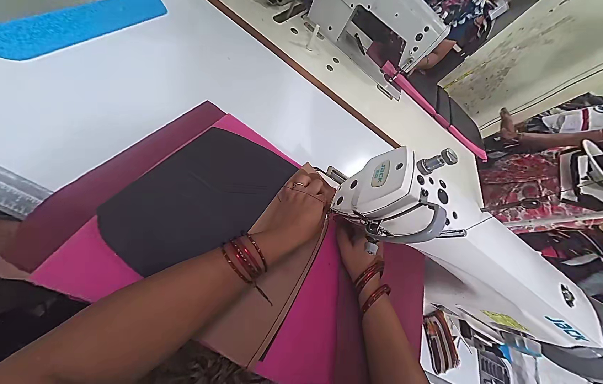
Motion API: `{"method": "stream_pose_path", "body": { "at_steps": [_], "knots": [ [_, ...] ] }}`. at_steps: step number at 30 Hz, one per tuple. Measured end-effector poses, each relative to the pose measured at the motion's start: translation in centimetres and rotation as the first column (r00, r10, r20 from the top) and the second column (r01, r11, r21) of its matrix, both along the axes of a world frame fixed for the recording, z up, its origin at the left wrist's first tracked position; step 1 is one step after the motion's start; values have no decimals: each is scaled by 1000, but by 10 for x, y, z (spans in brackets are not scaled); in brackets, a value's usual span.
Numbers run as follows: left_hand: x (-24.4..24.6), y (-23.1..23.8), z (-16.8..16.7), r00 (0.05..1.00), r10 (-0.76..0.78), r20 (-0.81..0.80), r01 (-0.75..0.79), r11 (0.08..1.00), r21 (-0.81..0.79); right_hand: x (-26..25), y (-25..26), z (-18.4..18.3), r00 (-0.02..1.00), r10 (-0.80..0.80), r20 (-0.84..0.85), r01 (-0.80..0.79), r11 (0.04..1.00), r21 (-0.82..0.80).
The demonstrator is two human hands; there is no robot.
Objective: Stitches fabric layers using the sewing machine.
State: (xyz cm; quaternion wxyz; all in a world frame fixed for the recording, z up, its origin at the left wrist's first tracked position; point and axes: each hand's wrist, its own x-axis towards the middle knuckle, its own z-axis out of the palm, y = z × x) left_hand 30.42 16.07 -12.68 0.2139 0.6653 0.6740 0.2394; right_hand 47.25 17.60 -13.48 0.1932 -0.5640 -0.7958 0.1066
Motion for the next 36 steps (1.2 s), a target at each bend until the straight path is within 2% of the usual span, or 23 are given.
{"method": "stream_pose_path", "body": {
  "at_steps": [3,6,9,12,16,18,25,28,31,33,36],
  "knots": [
    [0,0,-1,1000,-4,6,4,999,46,-1,2,2,1000,-19,10,19,997,-72],
    [-3,-1,2,999,-21,43,20,1000,14,-7,8,9,996,-84,8,84,972,-217],
    [-7,-5,6,994,-35,105,39,999,-38,-9,14,5,987,-126,-96,93,951,-294],
    [-7,-5,4,991,-35,129,39,999,-25,-6,12,-1,978,-79,-191,33,972,-231],
    [-9,-4,0,987,-52,154,56,998,-18,-6,11,-6,959,-76,-272,12,973,-229],
    [-9,-3,1,985,-54,167,61,997,-39,-4,11,-9,954,-23,-298,-41,977,-208],
    [-13,-6,6,971,-92,219,108,992,-62,-15,-6,16,979,193,-71,-197,978,-66],
    [-13,-6,7,968,-100,229,117,991,-60,-17,-8,21,969,246,-25,-247,964,-97],
    [-14,-5,7,970,-105,218,124,989,-77,-20,-8,24,974,225,-16,-225,963,-149],
    [-12,-4,5,981,-81,177,92,994,-54,-20,-10,23,987,149,-61,-157,975,-156],
    [-10,-2,8,991,-46,127,52,998,-46,-20,-11,17,984,63,-166,-75,995,-67]
  ]
}}
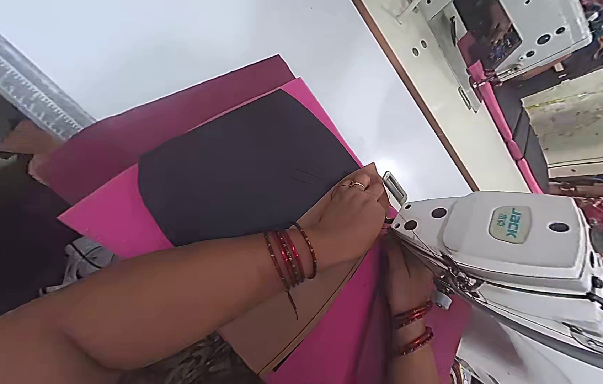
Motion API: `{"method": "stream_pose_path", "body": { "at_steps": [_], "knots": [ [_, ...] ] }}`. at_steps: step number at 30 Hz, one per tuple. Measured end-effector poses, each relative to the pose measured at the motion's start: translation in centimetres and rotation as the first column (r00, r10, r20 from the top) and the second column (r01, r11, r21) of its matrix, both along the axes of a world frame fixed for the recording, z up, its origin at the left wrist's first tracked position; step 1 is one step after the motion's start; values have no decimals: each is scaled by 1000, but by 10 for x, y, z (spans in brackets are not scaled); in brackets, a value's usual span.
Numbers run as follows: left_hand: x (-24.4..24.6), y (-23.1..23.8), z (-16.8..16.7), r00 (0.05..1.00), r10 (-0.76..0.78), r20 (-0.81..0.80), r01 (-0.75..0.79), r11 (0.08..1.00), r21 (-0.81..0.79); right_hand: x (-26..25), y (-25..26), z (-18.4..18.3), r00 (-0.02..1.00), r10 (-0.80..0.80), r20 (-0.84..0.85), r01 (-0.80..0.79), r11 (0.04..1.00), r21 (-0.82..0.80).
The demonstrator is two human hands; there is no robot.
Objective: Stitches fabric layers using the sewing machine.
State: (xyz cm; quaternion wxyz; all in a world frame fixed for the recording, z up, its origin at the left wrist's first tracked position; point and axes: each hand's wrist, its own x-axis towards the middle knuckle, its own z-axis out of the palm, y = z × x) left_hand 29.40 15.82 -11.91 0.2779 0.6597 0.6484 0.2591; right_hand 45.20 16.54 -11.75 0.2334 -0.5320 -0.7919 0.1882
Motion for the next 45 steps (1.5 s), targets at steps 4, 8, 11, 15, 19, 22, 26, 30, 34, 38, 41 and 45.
{"method": "stream_pose_path", "body": {
  "at_steps": [4,8,11,15,19,22,26,30,34,38,41,45],
  "knots": [
    [3,1,-5,996,12,-84,-7,998,54,3,4,-6,999,-3,-55,6,999,50],
    [5,2,-7,994,37,-102,-27,996,90,4,4,-6,1000,15,-16,-14,998,61],
    [6,2,-7,994,43,-101,-32,994,100,5,4,-7,1000,18,-24,-16,998,62],
    [5,1,-6,989,51,-135,-33,991,132,2,1,-4,1000,8,-7,-7,999,53],
    [6,2,-8,991,44,-128,-28,992,124,2,1,-3,1000,-5,12,4,998,56],
    [6,2,-7,988,46,-149,-26,991,130,2,1,-2,1000,-1,6,0,999,46],
    [7,1,-8,989,56,-136,-37,990,136,2,1,-4,1000,11,1,-11,998,60],
    [9,2,-13,993,69,-98,-53,985,164,2,3,-5,1000,22,0,-22,996,81],
    [10,3,-20,991,104,-86,-77,959,272,3,2,-4,999,2,35,-5,998,60],
    [8,2,-19,989,79,-123,-44,965,259,2,3,-5,1000,5,6,-5,998,61],
    [9,2,-20,987,80,-141,-41,964,262,2,3,-5,1000,8,11,-9,998,63],
    [9,3,-19,989,81,-121,-48,966,255,1,3,-5,1000,3,10,-3,998,63]
  ]
}}
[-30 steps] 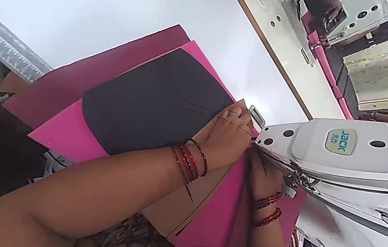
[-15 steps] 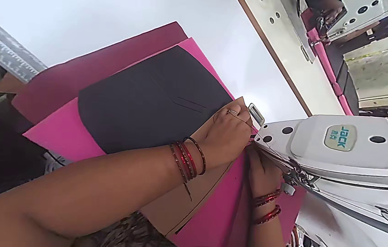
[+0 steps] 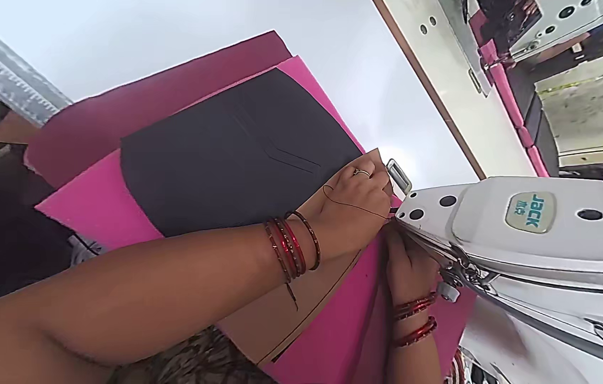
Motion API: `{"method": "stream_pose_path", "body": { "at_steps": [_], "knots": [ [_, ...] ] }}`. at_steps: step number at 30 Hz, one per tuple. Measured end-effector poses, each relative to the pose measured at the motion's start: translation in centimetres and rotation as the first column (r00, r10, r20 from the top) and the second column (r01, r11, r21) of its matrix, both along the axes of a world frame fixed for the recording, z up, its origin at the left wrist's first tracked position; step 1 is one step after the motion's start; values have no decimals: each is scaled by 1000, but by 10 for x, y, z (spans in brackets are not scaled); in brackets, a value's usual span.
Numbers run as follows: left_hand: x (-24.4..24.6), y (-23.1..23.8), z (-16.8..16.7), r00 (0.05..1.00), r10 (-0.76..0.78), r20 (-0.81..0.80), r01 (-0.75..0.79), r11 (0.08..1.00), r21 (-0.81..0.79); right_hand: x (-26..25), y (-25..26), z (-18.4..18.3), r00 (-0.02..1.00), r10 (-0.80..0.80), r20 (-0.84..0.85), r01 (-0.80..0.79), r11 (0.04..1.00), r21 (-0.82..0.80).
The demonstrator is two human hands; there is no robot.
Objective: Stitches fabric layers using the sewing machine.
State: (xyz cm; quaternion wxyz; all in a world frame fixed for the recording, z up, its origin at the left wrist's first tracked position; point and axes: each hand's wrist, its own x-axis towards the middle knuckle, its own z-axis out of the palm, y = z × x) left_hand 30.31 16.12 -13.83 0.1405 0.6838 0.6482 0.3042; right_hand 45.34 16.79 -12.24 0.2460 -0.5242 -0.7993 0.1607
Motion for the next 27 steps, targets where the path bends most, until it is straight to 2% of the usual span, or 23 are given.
{"method": "stream_pose_path", "body": {
  "at_steps": [4,11,15,18,22,27],
  "knots": [
    [0,-1,7,1000,-12,6,12,995,-98,-1,-1,3,999,-13,33,14,1000,-24],
    [0,0,8,1000,-9,7,10,993,-119,-1,0,3,999,-6,51,6,1000,-13],
    [2,0,1,1000,3,-11,-3,1000,-14,-2,-1,3,999,-8,42,8,1000,-3],
    [0,0,7,1000,-28,-6,27,995,-92,-4,-2,3,1000,-5,22,5,1000,-18],
    [1,0,4,999,-15,-42,12,998,-58,-4,0,1,999,3,46,-3,1000,-2],
    [3,1,3,1000,-12,-4,11,998,-66,-8,-1,4,990,-39,136,50,996,-74]
  ]
}}
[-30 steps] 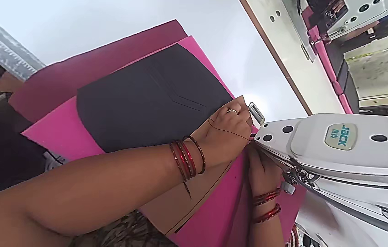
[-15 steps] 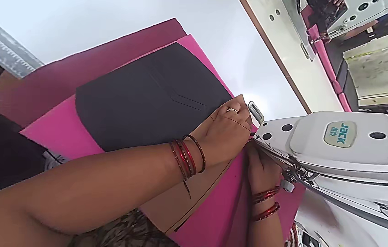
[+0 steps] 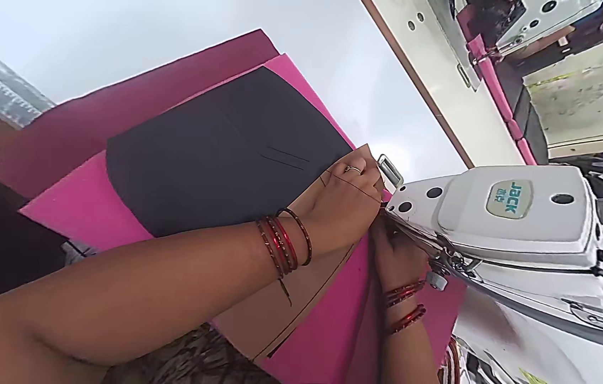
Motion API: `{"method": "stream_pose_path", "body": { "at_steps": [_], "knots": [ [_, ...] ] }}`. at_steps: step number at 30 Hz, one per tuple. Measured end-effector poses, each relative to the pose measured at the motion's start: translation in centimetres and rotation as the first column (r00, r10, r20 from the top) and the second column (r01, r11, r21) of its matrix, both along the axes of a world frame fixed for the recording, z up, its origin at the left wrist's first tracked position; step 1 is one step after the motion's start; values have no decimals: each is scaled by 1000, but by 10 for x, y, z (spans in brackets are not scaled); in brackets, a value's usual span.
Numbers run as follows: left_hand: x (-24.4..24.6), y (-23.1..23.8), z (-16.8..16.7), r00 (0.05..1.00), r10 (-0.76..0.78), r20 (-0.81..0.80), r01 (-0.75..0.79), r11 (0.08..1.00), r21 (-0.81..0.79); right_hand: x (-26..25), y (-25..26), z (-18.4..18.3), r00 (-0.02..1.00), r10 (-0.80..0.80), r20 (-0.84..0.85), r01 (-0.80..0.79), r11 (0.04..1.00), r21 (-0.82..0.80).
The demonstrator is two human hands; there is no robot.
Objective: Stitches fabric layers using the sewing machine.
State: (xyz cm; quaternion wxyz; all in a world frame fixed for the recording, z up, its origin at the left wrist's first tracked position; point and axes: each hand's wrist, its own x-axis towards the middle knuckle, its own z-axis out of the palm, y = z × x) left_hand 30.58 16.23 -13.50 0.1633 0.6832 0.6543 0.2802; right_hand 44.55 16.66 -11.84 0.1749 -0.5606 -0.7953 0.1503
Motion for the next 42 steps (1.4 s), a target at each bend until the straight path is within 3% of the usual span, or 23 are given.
{"method": "stream_pose_path", "body": {
  "at_steps": [3,6,9,10,11,12,13,15,17,18,19,20,22,23,24,27,29,31,33,34,37,40,42],
  "knots": [
    [-1,0,0,1000,-7,9,7,1000,-3,-1,0,1,1000,-2,19,3,1000,-19],
    [-1,0,0,1000,-11,14,11,1000,4,-3,2,2,997,39,59,-44,996,78],
    [3,-4,-19,1000,14,-8,-12,976,218,-7,0,9,990,-17,141,11,999,39],
    [1,-11,-9,999,-9,-35,14,990,141,-7,0,9,989,-44,140,42,999,20],
    [-4,-22,20,996,-77,-39,74,993,-93,-3,3,3,991,-68,114,63,997,45],
    [-6,-27,39,993,-117,-37,106,969,-223,0,5,-3,993,-96,64,93,995,47],
    [-6,-33,39,990,-131,-57,119,978,-172,5,8,-6,990,-138,32,137,990,25],
    [-4,-38,9,983,-161,-87,175,964,201,12,5,-3,975,-211,-71,214,976,40],
    [-5,-41,-1,960,-241,-145,276,903,328,23,4,0,944,-227,-239,253,964,84],
    [-5,-42,-3,952,-246,-184,299,881,367,28,7,-1,869,-236,-434,290,955,61],
    [-5,-42,-4,947,-241,-213,309,862,401,31,11,-1,695,-238,-678,309,951,-16],
    [-6,-41,-6,943,-222,-247,314,837,448,33,18,-3,459,-212,-863,282,956,-85],
    [-6,-40,-6,935,-245,-257,337,840,425,43,26,-7,70,-142,-987,143,981,-131],
    [-7,-40,-4,931,-272,-244,349,858,377,46,29,-9,-15,-126,-992,127,984,-127],
    [-8,-42,-1,929,-297,-221,355,885,302,47,29,-11,-37,-113,-993,140,983,-117],
    [-9,-40,-6,953,-240,-184,281,929,241,38,23,-10,107,-103,-989,245,967,-74],
    [-9,-40,-10,966,-196,-168,238,930,282,33,19,-7,216,-104,-971,249,967,-48],
    [-7,-50,8,961,-221,-164,243,961,132,31,11,-3,283,-92,-955,202,979,-35],
    [-6,-67,46,949,-290,-127,267,948,-171,30,-1,1,344,-128,-930,180,981,-69],
    [-6,-72,48,946,-300,-123,271,939,-210,31,-8,0,390,-136,-911,161,984,-77],
    [-6,-86,32,950,-290,-120,269,949,-161,34,-21,-6,471,-72,-879,93,995,-32],
    [-5,-106,-17,966,-211,-151,247,928,280,39,-46,-13,506,-72,-860,31,997,-65],
    [-6,-119,-22,970,-196,-143,233,918,320,40,-59,-14,571,-51,-819,-4,998,-64]
  ]
}}
